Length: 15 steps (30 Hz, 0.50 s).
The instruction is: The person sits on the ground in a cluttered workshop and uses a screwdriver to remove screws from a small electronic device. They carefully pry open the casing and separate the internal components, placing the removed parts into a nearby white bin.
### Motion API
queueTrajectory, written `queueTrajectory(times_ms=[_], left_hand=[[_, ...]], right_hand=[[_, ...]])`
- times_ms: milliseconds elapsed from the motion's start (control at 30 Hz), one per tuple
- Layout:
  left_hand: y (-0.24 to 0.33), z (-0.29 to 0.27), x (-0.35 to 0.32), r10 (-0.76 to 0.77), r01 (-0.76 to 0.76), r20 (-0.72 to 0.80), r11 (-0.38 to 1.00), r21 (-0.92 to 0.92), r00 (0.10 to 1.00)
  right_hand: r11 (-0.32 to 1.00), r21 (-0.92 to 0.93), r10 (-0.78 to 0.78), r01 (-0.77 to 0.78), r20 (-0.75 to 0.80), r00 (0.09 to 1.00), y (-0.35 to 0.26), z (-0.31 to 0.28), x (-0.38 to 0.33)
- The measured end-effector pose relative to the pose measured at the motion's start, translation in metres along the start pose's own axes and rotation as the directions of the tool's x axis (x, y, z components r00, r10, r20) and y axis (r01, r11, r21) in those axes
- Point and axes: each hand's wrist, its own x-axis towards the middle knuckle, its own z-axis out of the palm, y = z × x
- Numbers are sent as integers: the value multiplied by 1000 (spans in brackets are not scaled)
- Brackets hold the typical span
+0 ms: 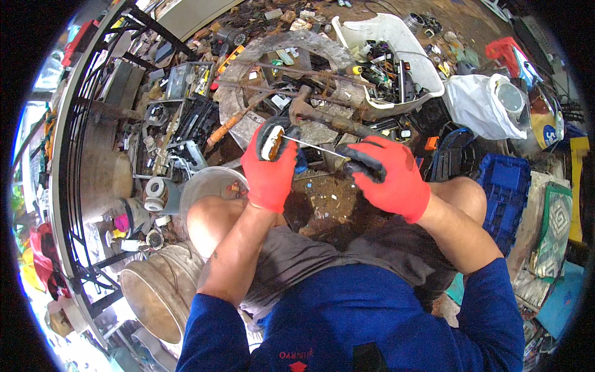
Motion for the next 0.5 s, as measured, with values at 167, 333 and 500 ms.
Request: queueTrajectory(times_ms=[167, 333, 500], left_hand=[[11, -2, 1, -189, 189, 18, 981, -50, 982], [-4, -2, 2, -66, 66, 1, 993, -94, 998], [-12, -2, 4, -36, 36, -3, 999, 20, 999]], right_hand=[[846, -442, -251, 297, 160, 955, -17, -6, 7], [773, -485, -400, 410, 130, 907, -7, -3, 9], [752, -513, -386, 414, 165, 908, -4, 1, 8]])
